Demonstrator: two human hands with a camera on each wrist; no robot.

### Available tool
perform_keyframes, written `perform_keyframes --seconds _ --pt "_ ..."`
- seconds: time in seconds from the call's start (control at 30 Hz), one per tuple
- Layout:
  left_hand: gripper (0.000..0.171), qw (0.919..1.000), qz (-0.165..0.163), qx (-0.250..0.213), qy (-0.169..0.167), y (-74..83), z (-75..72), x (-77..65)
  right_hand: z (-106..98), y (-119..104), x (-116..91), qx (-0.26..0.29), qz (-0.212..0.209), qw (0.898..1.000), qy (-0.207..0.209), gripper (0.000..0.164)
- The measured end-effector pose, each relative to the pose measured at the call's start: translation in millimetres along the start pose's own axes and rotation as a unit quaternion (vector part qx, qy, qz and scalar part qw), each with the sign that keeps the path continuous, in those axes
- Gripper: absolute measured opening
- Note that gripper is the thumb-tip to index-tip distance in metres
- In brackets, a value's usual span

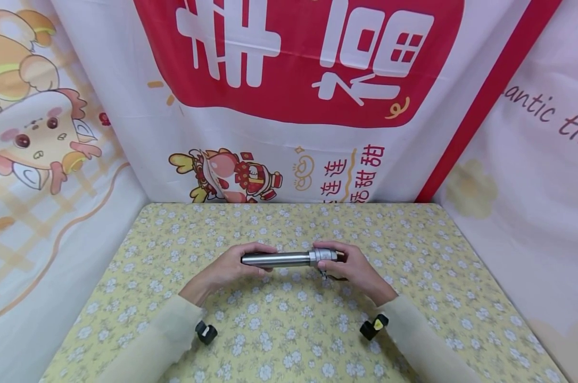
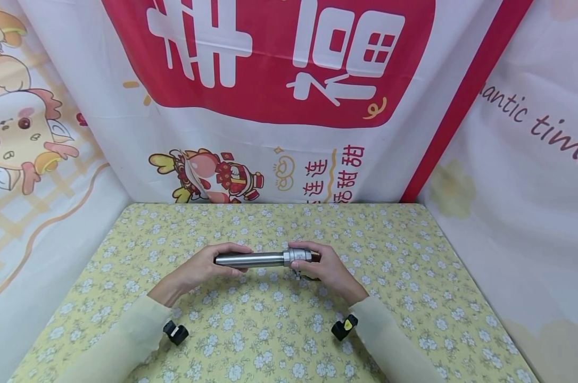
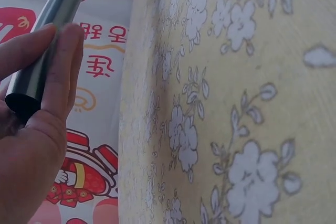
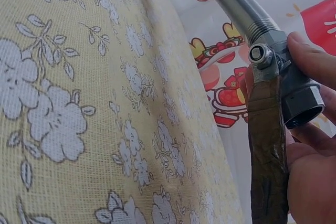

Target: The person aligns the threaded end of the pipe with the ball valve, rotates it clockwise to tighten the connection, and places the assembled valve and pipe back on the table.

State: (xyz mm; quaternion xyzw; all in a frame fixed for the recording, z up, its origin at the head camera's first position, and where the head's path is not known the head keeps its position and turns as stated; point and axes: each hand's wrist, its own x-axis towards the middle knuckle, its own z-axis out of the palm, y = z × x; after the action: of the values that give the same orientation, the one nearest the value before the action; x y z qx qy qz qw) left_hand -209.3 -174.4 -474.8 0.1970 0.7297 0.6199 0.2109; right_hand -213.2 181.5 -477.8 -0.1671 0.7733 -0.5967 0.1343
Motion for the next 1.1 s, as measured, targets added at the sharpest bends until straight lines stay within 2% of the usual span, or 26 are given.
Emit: perform_keyframes --seconds 0.17,0.4,0.57,0.87,1.1 --pt "0.055 0.9998 -0.016 0.006 0.008 1.8 -0.6 0.2 0.0 -0.1 -0.1 0.001 0.000 1.000 0.000 0.047" --pt "0.047 0.9951 -0.018 -0.096 -0.015 0.1 -2.4 1.8 -0.7 0.9 -0.5 -0.004 -0.006 1.000 0.003 0.047" --pt "0.046 0.9939 -0.017 -0.108 -0.015 -2.1 -2.6 3.8 -0.7 1.0 -0.9 -0.001 -0.005 1.000 0.003 0.046" --pt "0.045 0.9962 -0.004 -0.087 -0.010 -1.4 -1.7 3.6 -2.3 0.5 -2.4 0.004 -0.003 1.000 -0.002 0.047" --pt "0.046 0.9995 0.008 -0.031 -0.006 2.9 0.7 -0.2 -2.8 -0.6 -3.3 0.005 -0.001 1.000 -0.001 0.047"
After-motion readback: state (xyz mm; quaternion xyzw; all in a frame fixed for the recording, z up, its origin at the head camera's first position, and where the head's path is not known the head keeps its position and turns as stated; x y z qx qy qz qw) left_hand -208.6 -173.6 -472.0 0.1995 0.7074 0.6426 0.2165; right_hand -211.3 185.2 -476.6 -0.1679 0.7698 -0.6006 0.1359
